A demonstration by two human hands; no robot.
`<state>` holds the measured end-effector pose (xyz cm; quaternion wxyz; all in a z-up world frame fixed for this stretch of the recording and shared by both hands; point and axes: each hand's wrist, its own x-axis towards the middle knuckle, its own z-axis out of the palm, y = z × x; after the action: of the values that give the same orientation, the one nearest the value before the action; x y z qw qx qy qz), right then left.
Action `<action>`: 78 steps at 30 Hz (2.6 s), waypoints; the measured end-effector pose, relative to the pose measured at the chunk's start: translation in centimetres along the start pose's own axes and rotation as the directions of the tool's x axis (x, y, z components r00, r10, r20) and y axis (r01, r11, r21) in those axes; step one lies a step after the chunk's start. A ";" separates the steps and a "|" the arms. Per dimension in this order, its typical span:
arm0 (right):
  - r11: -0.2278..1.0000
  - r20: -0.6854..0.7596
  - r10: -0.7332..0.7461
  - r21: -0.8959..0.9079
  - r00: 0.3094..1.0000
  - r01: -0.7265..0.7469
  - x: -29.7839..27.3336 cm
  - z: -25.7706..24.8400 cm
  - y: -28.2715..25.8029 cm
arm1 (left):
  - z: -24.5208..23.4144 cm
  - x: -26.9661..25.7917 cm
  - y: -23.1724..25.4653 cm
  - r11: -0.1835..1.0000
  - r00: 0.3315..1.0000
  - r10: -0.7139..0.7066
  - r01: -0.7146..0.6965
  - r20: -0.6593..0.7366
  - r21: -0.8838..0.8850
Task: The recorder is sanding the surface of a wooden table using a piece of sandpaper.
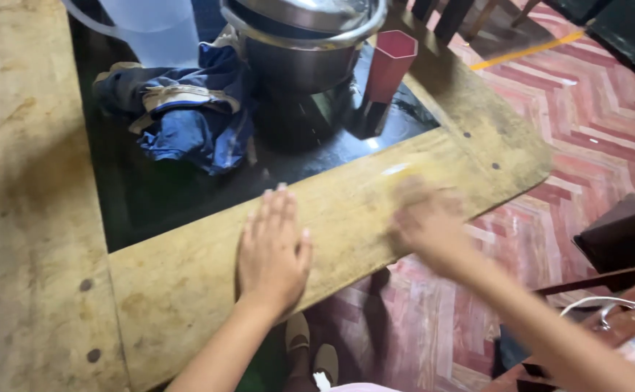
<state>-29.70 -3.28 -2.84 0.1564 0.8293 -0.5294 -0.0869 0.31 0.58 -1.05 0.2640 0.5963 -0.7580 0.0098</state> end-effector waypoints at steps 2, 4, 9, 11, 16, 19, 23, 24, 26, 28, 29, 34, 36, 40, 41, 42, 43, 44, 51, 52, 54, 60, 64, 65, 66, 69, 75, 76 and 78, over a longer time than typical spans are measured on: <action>0.986 0.013 -0.168 0.016 0.986 0.168 -0.2 -2.3 -3.8 | 0.1 -0.3 0.2 0.998 0.998 -0.058 0.059 -0.028 0.034; 0.916 -0.240 -0.149 0.332 0.959 0.225 -0.5 -6.0 -7.9 | -0.4 -0.7 0.4 0.984 0.987 -0.162 0.163 -0.025 0.067; 0.877 0.068 -0.083 0.478 0.994 0.040 0.6 -6.4 -2.9 | -0.4 -0.7 -1.4 0.975 0.982 -0.166 0.178 -0.093 0.135; 0.895 0.144 -0.026 0.444 0.989 -0.042 1.2 -5.4 -1.3 | -1.0 0.9 -3.9 0.968 0.977 -0.154 0.179 -0.149 0.176; 0.855 0.130 0.119 0.490 0.984 -0.168 2.5 -5.2 -3.0 | -3.6 8.8 -9.6 0.950 0.961 -0.254 0.269 -0.113 0.156; 0.840 0.105 0.073 0.529 0.992 -0.118 2.3 -6.9 -5.7 | 0.2 12.5 -13.1 0.965 0.965 -0.262 0.262 0.013 -0.032; 0.817 0.044 0.030 0.575 0.999 -0.050 2.0 -6.6 -5.8 | 0.6 13.6 -4.8 0.967 0.982 -0.101 0.060 -0.159 -0.248; 0.822 0.019 0.010 0.570 1.000 -0.018 2.1 -5.8 -5.6 | 1.0 13.1 -2.4 0.926 0.996 -0.085 0.068 -0.030 -0.370; 0.827 -0.004 -0.011 0.563 1.000 0.011 1.9 -5.0 -5.5 | 3.1 11.6 0.6 0.870 0.994 -0.050 0.091 0.097 -0.485; 0.822 -0.082 -0.025 0.565 0.996 0.068 1.6 -5.1 -5.3 | 6.6 10.0 2.1 0.772 0.989 0.148 -0.104 0.018 -0.628; 0.824 -0.080 -0.022 0.563 0.997 0.063 1.2 -5.4 -5.3 | 7.1 10.1 2.0 0.768 0.988 0.151 -0.107 0.017 -0.631; 0.650 -0.318 0.095 0.737 0.943 0.184 -0.1 -8.6 -5.4 | 4.7 8.9 2.5 0.858 0.995 0.089 -0.058 0.037 -0.510; 0.685 -0.312 0.073 0.707 0.947 0.179 -0.6 -8.4 -5.3 | 4.4 8.8 1.2 0.891 0.995 0.096 -0.093 -0.017 -0.444; 0.739 -0.344 0.016 0.637 0.939 0.220 -0.6 -7.3 -5.0 | 3.8 10.8 -6.4 0.997 0.998 -0.057 0.058 0.009 -0.058; 0.738 -0.346 0.015 0.636 0.938 0.223 -0.2 -7.6 -4.7 | 3.4 11.4 -8.7 0.997 0.998 -0.058 0.058 0.008 -0.056; 0.763 -0.267 0.014 0.626 0.964 0.162 0.3 -7.9 -4.6 | 2.8 12.0 -11.2 0.992 0.993 -0.118 0.118 0.020 0.039; 0.786 -0.186 0.015 0.609 0.982 0.103 0.8 -8.2 -4.5 | 2.2 12.5 -13.6 0.975 0.983 -0.179 0.174 0.027 0.135; 0.783 -0.191 0.009 0.612 0.982 0.112 1.2 -8.2 -4.6 | 0.9 12.5 -13.9 0.973 0.982 -0.186 0.180 0.025 0.142; 0.871 -0.431 -0.136 0.377 0.892 0.315 2.5 -5.9 -10.8 | -0.4 4.6 -9.6 0.948 0.923 -0.267 0.304 -0.279 0.099; 0.901 -0.426 -0.212 0.264 0.880 0.345 2.1 -5.9 -12.3 | 0.1 2.6 -8.1 0.949 0.919 -0.245 0.292 -0.309 0.115; 0.862 -0.440 -0.257 0.298 0.860 0.410 0.6 -6.4 -13.2 | -0.5 -0.5 -6.5 0.945 0.933 -0.264 0.301 -0.244 0.131; 0.952 -0.111 -0.294 0.051 0.949 0.301 1.7 1.8 0.3 | -4.0 -6.3 -10.6 0.907 0.935 -0.337 0.355 -0.115 0.229; 0.946 0.386 0.238 0.118 0.892 -0.303 3.6 -3.1 5.5 | -6.5 -7.6 -11.0 0.876 0.908 -0.397 0.419 -0.137 0.240; 0.948 0.389 0.228 0.119 0.893 -0.294 4.9 1.3 5.4 | -6.6 -7.8 -10.9 0.871 0.904 -0.405 0.427 -0.135 0.243; 0.936 0.296 0.131 0.276 0.946 -0.216 6.2 5.6 5.5 | -6.7 -7.6 -10.8 0.875 0.905 -0.402 0.425 -0.140 0.232; 0.970 0.062 -0.131 0.215 0.989 0.115 6.1 -0.5 -7.3 | -6.5 -7.6 -11.0 0.877 0.900 -0.410 0.434 -0.149 0.209; 0.749 -0.347 -0.294 0.495 0.890 0.441 3.4 -7.3 -18.9 | -6.2 -8.1 -11.8 0.874 0.888 -0.427 0.454 -0.171 0.172; 0.827 -0.345 -0.326 0.348 0.880 0.443 4.7 -4.8 -17.0 | -6.2 -8.1 -11.7 0.875 0.887 -0.429 0.455 -0.170 0.166; 0.921 -0.111 -0.290 0.236 0.951 0.308 5.7 -2.5 -6.3 | -6.3 -7.8 -11.4 0.870 0.885 -0.437 0.461 -0.164 0.172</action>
<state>-21.09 -5.57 -2.55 0.0548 0.9161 -0.3971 -0.0112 14.24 6.37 -2.25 0.2411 0.7786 -0.5760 0.0624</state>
